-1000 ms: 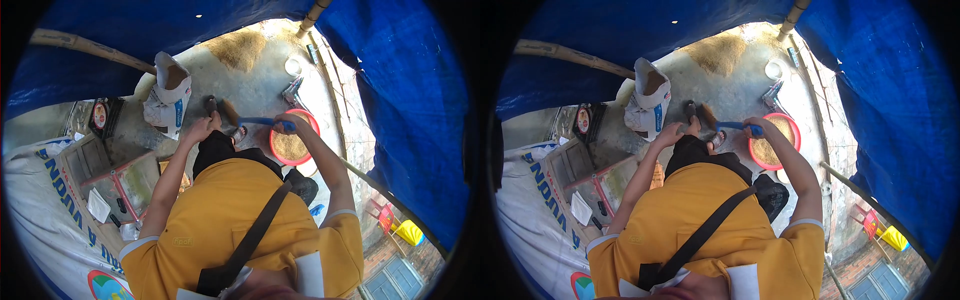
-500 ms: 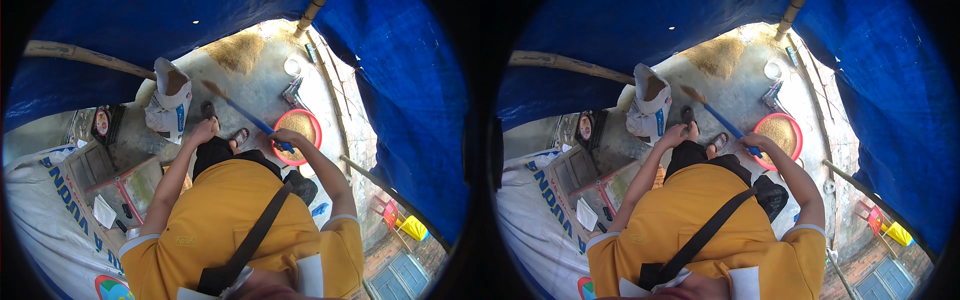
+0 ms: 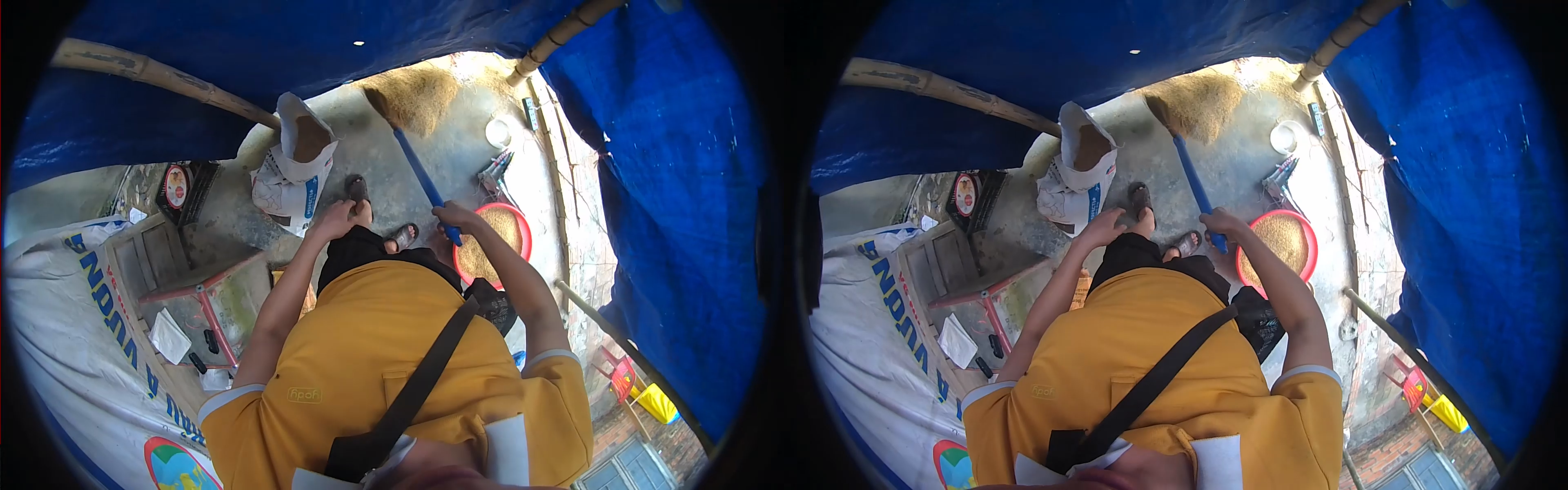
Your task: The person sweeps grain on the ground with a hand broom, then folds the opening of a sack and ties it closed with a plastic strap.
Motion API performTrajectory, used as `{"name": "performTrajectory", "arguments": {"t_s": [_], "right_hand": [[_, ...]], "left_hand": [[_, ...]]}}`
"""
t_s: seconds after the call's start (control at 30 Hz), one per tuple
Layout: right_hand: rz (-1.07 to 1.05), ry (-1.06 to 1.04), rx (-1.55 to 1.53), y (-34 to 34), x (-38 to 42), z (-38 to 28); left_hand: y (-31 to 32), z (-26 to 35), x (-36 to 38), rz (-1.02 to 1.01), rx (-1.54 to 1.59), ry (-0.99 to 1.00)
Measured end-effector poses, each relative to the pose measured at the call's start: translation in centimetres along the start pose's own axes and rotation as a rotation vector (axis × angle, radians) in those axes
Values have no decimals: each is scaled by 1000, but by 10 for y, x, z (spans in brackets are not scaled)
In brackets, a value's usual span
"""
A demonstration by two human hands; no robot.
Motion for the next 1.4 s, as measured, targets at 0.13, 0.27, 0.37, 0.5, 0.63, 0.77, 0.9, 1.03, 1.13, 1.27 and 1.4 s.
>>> {"name": "performTrajectory", "arguments": {"t_s": [0.13,0.27,0.37,0.5,0.63,0.77,0.9,1.03,1.13,1.27,1.4], "right_hand": [[-193,-22,-67,-8,-31,-20],[-524,160,-641,-16,-77,-55],[-605,253,-850,-30,-98,-84],[-405,117,-672,-37,-85,-104],[-175,-41,-284,4,-45,-124],[-241,-2,-358,3,-47,-139],[-333,-42,-238,-5,-101,-158],[-367,26,-465,13,-129,-190],[-462,-224,-809,-4,-128,-202],[-340,-260,-571,-20,-138,-197],[-33,-148,-325,-22,-97,-187]], "left_hand": [[-24,-17,-1,51,9,6],[-60,-29,-1,53,-4,1],[-79,-49,-10,43,-34,25],[-106,-61,-19,4,-56,21],[-110,-80,-34,42,-63,38],[-113,-83,-35,32,-47,41],[-125,-73,-26,-12,-24,16],[-126,-78,-22,12,-28,8],[-131,-77,-17,12,-10,-39],[-135,-72,-17,-16,-14,-78],[-135,-69,-35,-37,-52,-61]]}}
Point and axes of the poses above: each hand's wrist, its own x-axis away from the middle knuckle, its own y-axis out of the palm, z = x × y, the point moved 1 cm from there along -x, towards the middle knuckle, and after that the axes turned 13 degrees about -z, right-handed, at the moved point
